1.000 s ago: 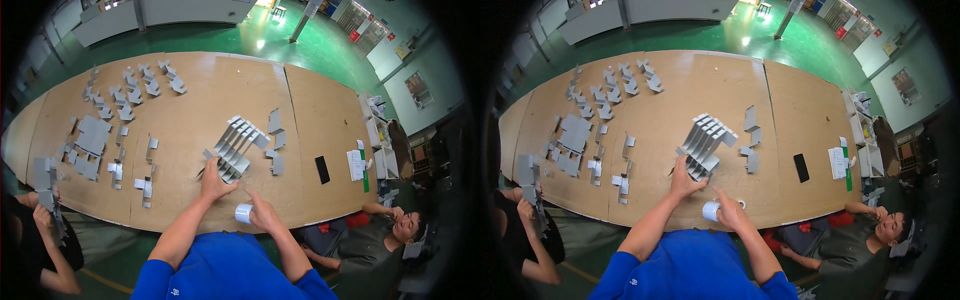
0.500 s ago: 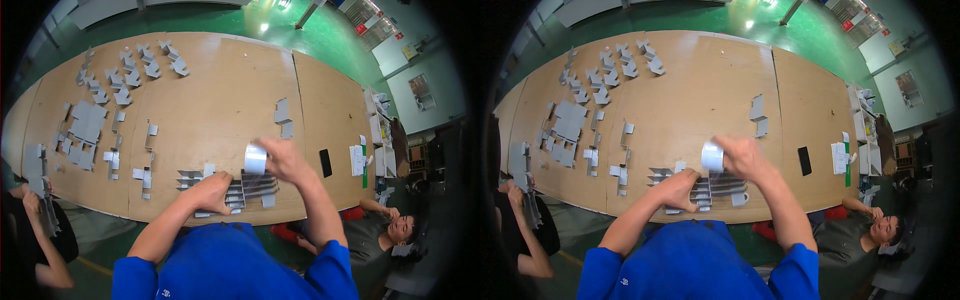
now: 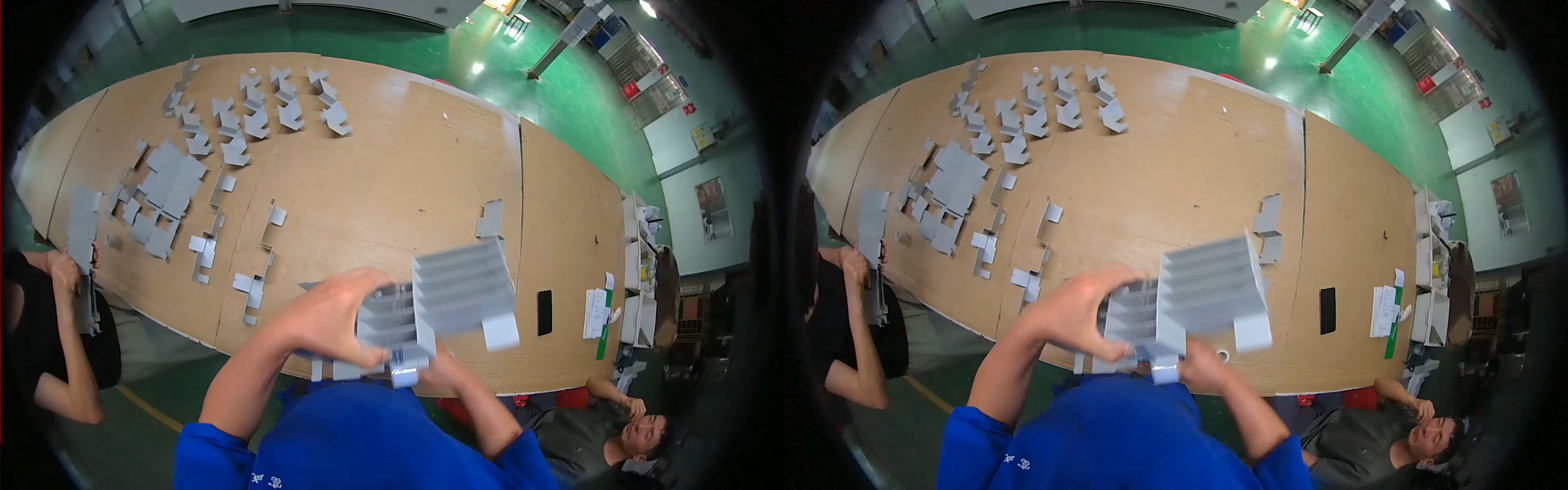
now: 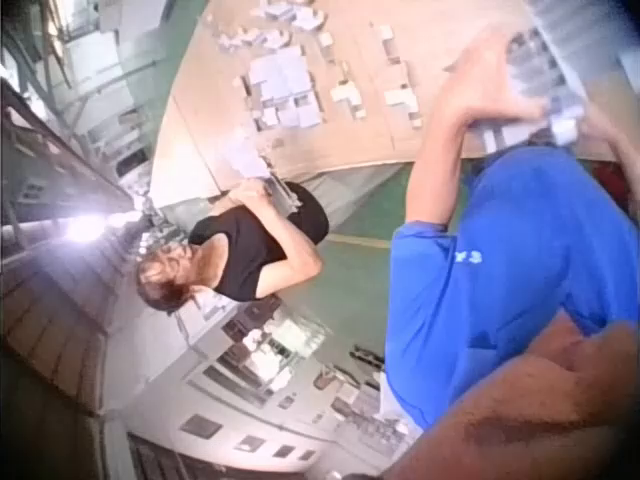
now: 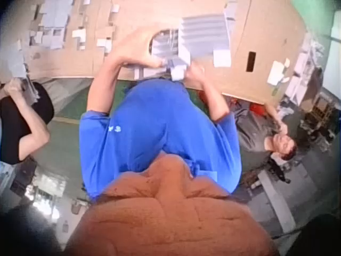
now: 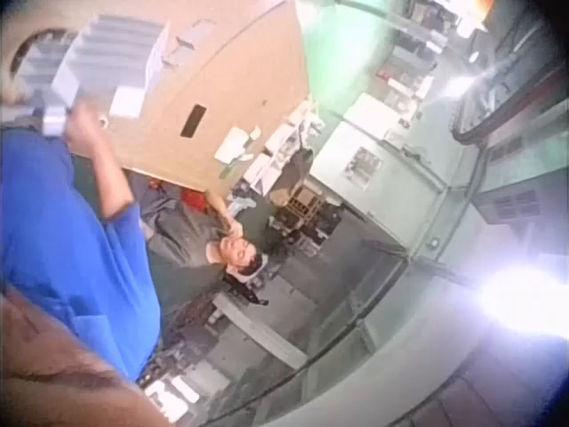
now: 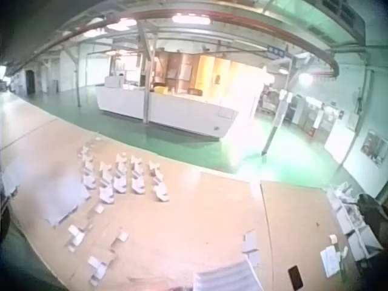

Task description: The person assembles and arranges L-shaped and U-shaped metal components on a workbench by hand.

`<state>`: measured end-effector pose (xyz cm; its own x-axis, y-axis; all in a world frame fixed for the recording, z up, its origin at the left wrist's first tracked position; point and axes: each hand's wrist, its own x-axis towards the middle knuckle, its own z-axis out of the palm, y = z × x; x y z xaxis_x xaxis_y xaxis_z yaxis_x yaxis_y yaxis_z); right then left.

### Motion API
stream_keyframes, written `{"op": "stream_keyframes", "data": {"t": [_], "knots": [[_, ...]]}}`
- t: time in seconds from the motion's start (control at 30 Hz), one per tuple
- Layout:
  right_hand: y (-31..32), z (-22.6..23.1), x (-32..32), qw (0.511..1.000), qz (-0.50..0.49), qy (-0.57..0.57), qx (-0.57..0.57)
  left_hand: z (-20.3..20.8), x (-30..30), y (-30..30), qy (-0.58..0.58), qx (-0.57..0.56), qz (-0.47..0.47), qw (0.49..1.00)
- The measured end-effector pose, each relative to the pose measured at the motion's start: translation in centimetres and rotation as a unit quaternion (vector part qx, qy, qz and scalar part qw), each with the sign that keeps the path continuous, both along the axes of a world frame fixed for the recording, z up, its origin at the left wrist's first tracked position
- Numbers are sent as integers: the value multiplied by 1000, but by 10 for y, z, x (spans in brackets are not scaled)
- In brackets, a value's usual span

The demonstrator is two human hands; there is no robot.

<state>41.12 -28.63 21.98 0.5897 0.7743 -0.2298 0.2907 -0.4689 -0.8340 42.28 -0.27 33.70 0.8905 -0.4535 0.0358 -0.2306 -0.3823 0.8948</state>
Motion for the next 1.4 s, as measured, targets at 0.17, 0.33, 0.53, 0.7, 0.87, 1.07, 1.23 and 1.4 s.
{"op": "stream_keyframes", "data": {"t": [0.17, 0.33, 0.53, 0.7, 0.87, 1.07, 1.23, 1.4], "knots": [[6, 57, -51, 950, -206, 142, 185, -24, 23, -15, 20, 82, 60, 995], [11, 148, 12, 938, 50, -341, 24, -20, 16, -38, 41, 111, -35, 992], [35, 178, 143, 894, 111, -430, -59, 19, -7, -38, 30, -15, -148, 988], [21, 125, 170, 975, 146, -160, -45, 40, -16, -25, 66, -73, -121, 988], [-1, 53, 105, 996, 43, 37, -68, 38, -7, -16, 114, -62, -74, 989], [-22, 7, -40, 898, -266, 270, 222, -6, 34, -14, 85, 64, 43, 993], [-7, 62, -37, 976, -129, -124, 122, -6, 39, -41, 129, 146, -28, 980], [-2, 158, 58, 880, -7, -472, 40, 9, 22, -55, 78, 165, -145, 973]]}}
